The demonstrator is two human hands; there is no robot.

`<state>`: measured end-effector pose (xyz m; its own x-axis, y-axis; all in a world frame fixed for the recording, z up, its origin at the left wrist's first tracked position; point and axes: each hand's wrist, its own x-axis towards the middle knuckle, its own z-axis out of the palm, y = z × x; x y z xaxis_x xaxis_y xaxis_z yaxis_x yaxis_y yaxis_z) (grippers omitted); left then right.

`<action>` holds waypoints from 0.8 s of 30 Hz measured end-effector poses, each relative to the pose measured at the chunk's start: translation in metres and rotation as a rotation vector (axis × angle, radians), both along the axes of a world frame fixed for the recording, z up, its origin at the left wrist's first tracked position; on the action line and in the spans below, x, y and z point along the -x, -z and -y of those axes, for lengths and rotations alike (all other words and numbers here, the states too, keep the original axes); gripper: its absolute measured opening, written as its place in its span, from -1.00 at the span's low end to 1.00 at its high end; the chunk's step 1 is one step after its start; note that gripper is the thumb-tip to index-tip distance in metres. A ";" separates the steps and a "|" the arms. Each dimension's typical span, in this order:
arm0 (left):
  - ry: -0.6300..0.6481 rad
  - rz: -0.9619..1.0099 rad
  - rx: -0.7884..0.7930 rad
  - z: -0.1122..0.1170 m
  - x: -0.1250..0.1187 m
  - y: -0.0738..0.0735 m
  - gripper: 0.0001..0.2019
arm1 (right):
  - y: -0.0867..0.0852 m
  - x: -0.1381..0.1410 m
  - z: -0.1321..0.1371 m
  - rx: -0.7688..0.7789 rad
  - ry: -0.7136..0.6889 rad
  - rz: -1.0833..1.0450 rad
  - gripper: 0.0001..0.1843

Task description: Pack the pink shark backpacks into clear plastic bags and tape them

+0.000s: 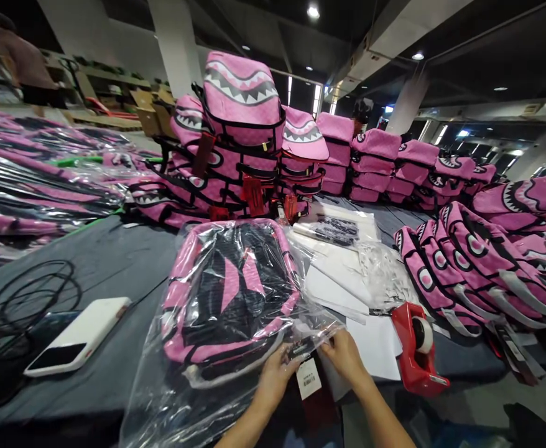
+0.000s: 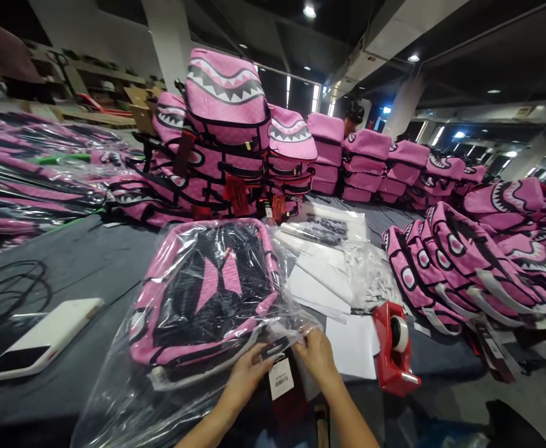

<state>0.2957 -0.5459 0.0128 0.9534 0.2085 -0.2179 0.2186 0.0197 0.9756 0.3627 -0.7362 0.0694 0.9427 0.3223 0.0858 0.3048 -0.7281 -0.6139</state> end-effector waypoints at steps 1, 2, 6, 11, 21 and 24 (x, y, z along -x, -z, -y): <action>-0.001 -0.012 0.060 -0.001 0.004 -0.003 -0.23 | -0.003 0.000 0.003 -0.008 -0.006 -0.046 -0.88; -0.006 -0.032 0.112 -0.002 0.010 -0.005 -0.25 | -0.005 0.001 0.006 -0.025 -0.015 -0.098 -0.92; -0.035 -0.134 0.217 -0.012 0.037 -0.021 -0.43 | -0.003 0.012 0.010 -0.163 -0.047 -0.286 -0.88; -0.053 -0.088 0.271 -0.017 0.042 -0.052 -0.56 | 0.014 0.042 -0.002 -0.479 -0.069 -0.572 -0.75; 0.082 -0.119 0.114 -0.002 0.041 -0.033 -0.44 | 0.010 0.054 0.019 -0.671 -0.136 -0.787 -0.39; 0.131 -0.143 -0.140 -0.009 0.048 -0.016 -0.46 | 0.016 0.060 0.023 -0.513 -0.046 -0.619 -0.43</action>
<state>0.2481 -0.5370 0.0289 0.9360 0.1224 -0.3301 0.3463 -0.1512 0.9259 0.3024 -0.7595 0.0532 0.8545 0.4243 -0.2996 -0.1771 -0.3042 -0.9360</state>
